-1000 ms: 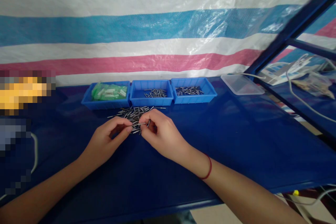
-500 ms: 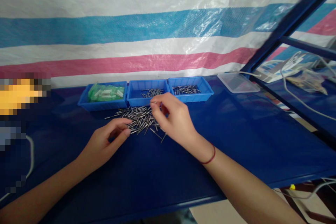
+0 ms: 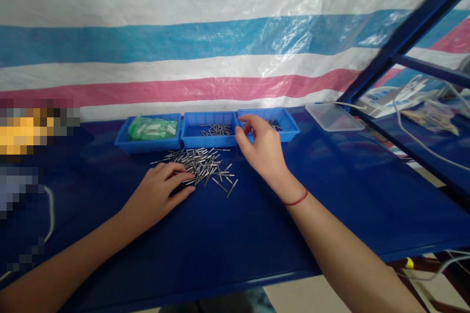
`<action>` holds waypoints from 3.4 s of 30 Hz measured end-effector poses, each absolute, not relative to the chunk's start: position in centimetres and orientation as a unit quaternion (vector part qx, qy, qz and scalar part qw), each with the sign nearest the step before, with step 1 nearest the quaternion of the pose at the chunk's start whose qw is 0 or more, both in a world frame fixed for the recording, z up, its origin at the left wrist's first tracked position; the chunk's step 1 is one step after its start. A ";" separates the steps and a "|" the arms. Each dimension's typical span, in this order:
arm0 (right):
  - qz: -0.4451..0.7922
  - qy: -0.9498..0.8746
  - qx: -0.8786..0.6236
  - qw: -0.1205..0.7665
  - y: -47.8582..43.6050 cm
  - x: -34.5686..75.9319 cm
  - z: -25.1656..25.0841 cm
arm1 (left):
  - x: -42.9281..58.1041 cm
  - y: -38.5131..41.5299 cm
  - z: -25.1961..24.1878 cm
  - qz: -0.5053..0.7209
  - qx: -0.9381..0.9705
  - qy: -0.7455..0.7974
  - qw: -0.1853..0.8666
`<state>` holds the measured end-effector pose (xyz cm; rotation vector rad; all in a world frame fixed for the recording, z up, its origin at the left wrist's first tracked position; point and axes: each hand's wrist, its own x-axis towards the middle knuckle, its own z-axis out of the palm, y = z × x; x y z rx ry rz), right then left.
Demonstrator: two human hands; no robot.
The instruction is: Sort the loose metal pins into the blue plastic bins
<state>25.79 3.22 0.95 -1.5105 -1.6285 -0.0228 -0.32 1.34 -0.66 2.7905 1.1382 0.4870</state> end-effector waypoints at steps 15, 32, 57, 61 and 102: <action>0.117 -0.770 -0.500 0.378 0.5 21.6 0.7 | -0.3 1.5 -0.3 0.118 0.923 0.365 -0.029; 0.200 -0.771 -0.469 0.381 -0.2 20.1 0.1 | -0.2 1.5 0.3 0.224 0.858 0.435 0.156; 0.302 -0.737 -0.435 0.420 -1.3 19.4 0.6 | 0.3 0.0 1.1 0.300 0.801 0.447 0.263; 0.316 -0.743 -0.427 0.408 -0.9 19.4 0.3 | 0.3 0.0 1.1 0.304 0.807 0.441 0.248; 0.380 -0.654 -0.439 0.485 -1.3 19.0 0.6 | 0.1 0.1 0.9 0.278 0.820 0.433 0.253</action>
